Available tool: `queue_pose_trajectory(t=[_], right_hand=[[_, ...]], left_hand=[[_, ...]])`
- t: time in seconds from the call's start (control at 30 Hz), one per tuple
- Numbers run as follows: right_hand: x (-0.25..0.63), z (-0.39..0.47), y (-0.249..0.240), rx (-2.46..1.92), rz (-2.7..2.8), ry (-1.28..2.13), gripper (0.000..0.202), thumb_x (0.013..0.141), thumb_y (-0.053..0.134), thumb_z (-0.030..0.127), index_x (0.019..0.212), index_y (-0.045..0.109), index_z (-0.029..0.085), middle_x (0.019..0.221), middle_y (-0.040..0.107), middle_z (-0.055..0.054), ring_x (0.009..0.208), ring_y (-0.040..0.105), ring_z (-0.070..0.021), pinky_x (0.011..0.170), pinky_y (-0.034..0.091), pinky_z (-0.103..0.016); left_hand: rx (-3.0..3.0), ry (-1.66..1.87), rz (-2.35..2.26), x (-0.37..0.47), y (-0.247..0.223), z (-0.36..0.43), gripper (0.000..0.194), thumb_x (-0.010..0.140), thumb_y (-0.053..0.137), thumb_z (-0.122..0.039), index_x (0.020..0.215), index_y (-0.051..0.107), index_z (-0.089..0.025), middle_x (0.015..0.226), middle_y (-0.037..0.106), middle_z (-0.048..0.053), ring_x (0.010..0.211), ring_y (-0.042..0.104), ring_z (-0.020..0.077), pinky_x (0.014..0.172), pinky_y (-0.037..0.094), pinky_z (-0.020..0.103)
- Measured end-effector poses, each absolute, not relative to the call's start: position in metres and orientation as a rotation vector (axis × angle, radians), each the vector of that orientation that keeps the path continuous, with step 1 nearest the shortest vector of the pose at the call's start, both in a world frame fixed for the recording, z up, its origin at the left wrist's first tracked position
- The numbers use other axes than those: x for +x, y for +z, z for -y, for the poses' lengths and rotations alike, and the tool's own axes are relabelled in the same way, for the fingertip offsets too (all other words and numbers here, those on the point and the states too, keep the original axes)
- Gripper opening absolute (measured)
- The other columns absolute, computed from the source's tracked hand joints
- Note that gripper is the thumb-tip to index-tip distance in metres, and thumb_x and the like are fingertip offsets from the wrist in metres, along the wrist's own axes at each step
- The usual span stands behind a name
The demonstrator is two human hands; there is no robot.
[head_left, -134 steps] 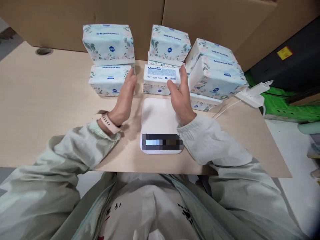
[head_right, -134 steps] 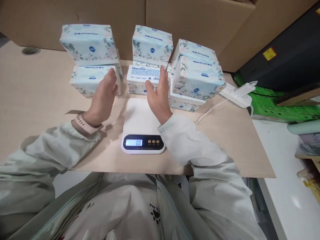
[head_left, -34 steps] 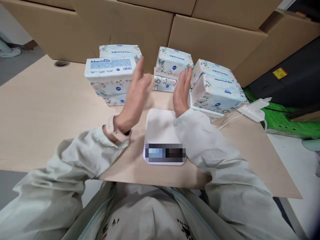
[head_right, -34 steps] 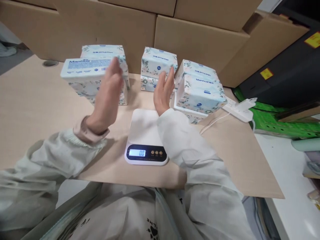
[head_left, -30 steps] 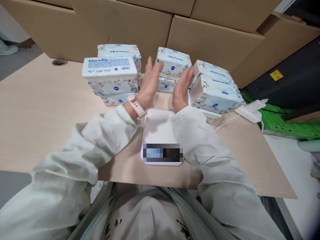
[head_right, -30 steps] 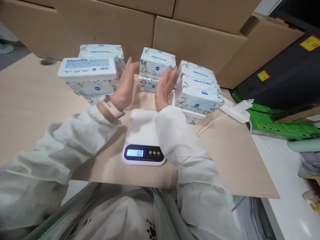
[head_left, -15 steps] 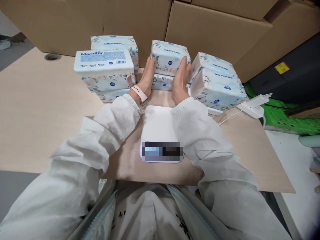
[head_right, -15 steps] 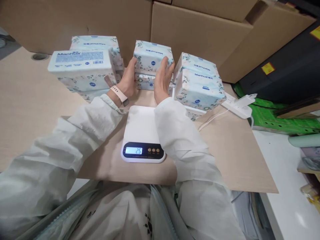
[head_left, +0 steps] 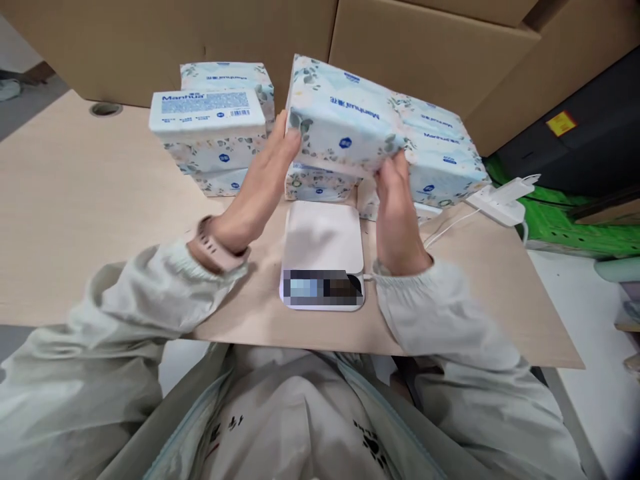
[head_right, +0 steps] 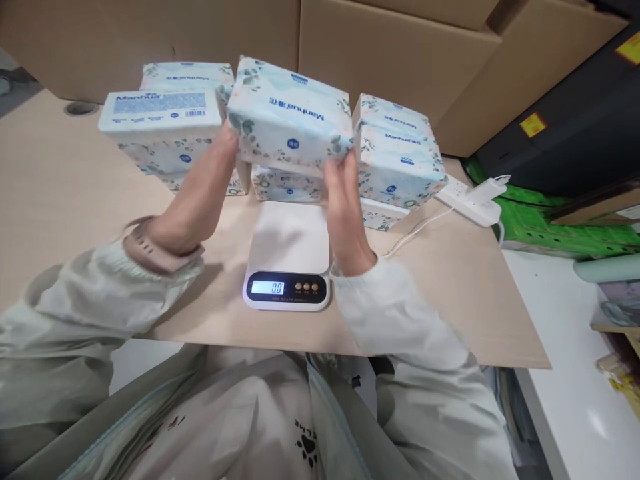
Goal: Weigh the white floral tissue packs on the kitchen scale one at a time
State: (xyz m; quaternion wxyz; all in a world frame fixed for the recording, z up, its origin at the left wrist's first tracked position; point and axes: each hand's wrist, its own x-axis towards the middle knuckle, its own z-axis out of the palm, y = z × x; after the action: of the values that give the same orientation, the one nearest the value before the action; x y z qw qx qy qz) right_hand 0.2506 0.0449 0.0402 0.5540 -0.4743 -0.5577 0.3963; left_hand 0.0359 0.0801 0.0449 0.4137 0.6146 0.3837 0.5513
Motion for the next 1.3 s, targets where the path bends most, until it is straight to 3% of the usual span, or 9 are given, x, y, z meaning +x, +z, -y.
queue_pose_trajectory(t=[0.07,0.13,0.27,0.43,0.53,0.7,0.97,1.13,1.3], right_hand=[[0.261,-0.005,0.045,-1.059,1.419,0.889,0.062,0.110,0.047,0.062,0.169,0.035,0.049,0.185,0.030,0.013,0.176,0.023,-0.0214,0.145,0.026,-0.047],[0.269,0.036,0.043,-1.070,1.463,0.891,0.064,0.109,0.053,0.059,0.170,0.035,0.049,0.186,0.027,0.013,0.176,0.023,-0.0225,0.146,0.022,-0.047],[0.274,0.089,0.019,-1.205,1.406,0.957,0.071,0.110,0.057,0.048,0.175,0.029,0.041,0.186,0.030,0.004,0.176,0.021,-0.0234,0.148,0.012,-0.053],[0.276,0.089,-0.015,-1.275,1.254,1.101,0.070,0.106,0.063,0.049,0.171,0.039,0.038,0.182,0.040,-0.001,0.173,0.031,-0.0240,0.146,0.020,-0.054],[0.280,0.075,-0.024,-1.250,1.163,0.999,0.064,0.103,0.067,0.052,0.163,0.053,0.037,0.176,0.051,-0.004,0.167,0.044,-0.0271,0.142,0.028,-0.057],[0.285,0.059,-0.019,-1.226,0.779,0.602,0.051,0.104,0.052,0.058,0.144,0.065,0.028,0.146,0.072,-0.009,0.140,0.069,-0.0288,0.133,0.039,-0.063],[0.281,0.058,-0.001,-1.270,0.544,0.515,0.051,0.097,0.054,0.060,0.132,0.064,0.024,0.134,0.075,-0.010,0.132,0.070,-0.0273,0.136,0.035,-0.059],[0.282,0.058,-0.002,-1.243,0.558,0.516,0.053,0.099,0.050,0.060,0.134,0.062,0.022,0.131,0.073,-0.010,0.121,0.072,-0.0248,0.132,0.039,-0.056],[0.285,0.060,-0.004,-1.213,0.527,0.529,0.047,0.100,0.051,0.058,0.128,0.067,0.025,0.125,0.075,-0.006,0.109,0.073,-0.0222,0.128,0.043,-0.054]], left_hand=[[1.663,1.270,-0.866,0.027,0.054,-0.037,0.057,0.111,0.059,-0.056,0.160,0.058,-0.027,0.178,0.043,-0.001,0.174,0.021,0.0298,0.145,0.013,0.055],[1.741,1.176,-0.819,0.020,0.051,0.003,0.059,0.114,0.051,-0.057,0.168,0.050,-0.032,0.182,0.034,-0.005,0.175,0.016,0.0296,0.146,0.013,0.054],[1.721,1.013,-0.889,0.015,0.028,0.046,0.061,0.115,0.051,-0.053,0.173,0.040,-0.040,0.184,0.025,-0.008,0.175,0.014,0.0314,0.146,0.016,0.053],[1.669,0.950,-0.948,0.012,0.001,0.045,0.065,0.114,0.049,-0.055,0.176,0.034,-0.041,0.186,0.019,-0.007,0.175,0.012,0.0315,0.147,0.013,0.054],[1.689,1.022,-0.984,0.004,-0.016,0.042,0.066,0.114,0.048,-0.056,0.177,0.030,-0.042,0.186,0.019,-0.008,0.175,0.011,0.0317,0.147,0.011,0.056],[1.684,1.327,-0.999,-0.011,-0.034,0.035,0.060,0.116,0.039,-0.057,0.175,0.034,-0.045,0.185,0.024,-0.011,0.175,0.013,0.0292,0.148,0.009,0.051],[1.545,1.433,-0.927,-0.005,-0.028,0.032,0.057,0.117,0.031,-0.054,0.169,0.049,-0.038,0.180,0.037,-0.012,0.175,0.018,0.0264,0.149,0.012,0.044],[1.462,1.437,-0.952,-0.004,-0.028,0.033,0.056,0.115,0.041,-0.058,0.163,0.058,-0.036,0.177,0.044,-0.010,0.174,0.022,0.0306,0.149,0.013,0.049],[1.459,1.428,-0.990,-0.007,-0.030,0.031,0.052,0.110,0.050,-0.062,0.157,0.064,-0.044,0.171,0.051,-0.012,0.172,0.029,0.0306,0.148,0.018,0.051]])
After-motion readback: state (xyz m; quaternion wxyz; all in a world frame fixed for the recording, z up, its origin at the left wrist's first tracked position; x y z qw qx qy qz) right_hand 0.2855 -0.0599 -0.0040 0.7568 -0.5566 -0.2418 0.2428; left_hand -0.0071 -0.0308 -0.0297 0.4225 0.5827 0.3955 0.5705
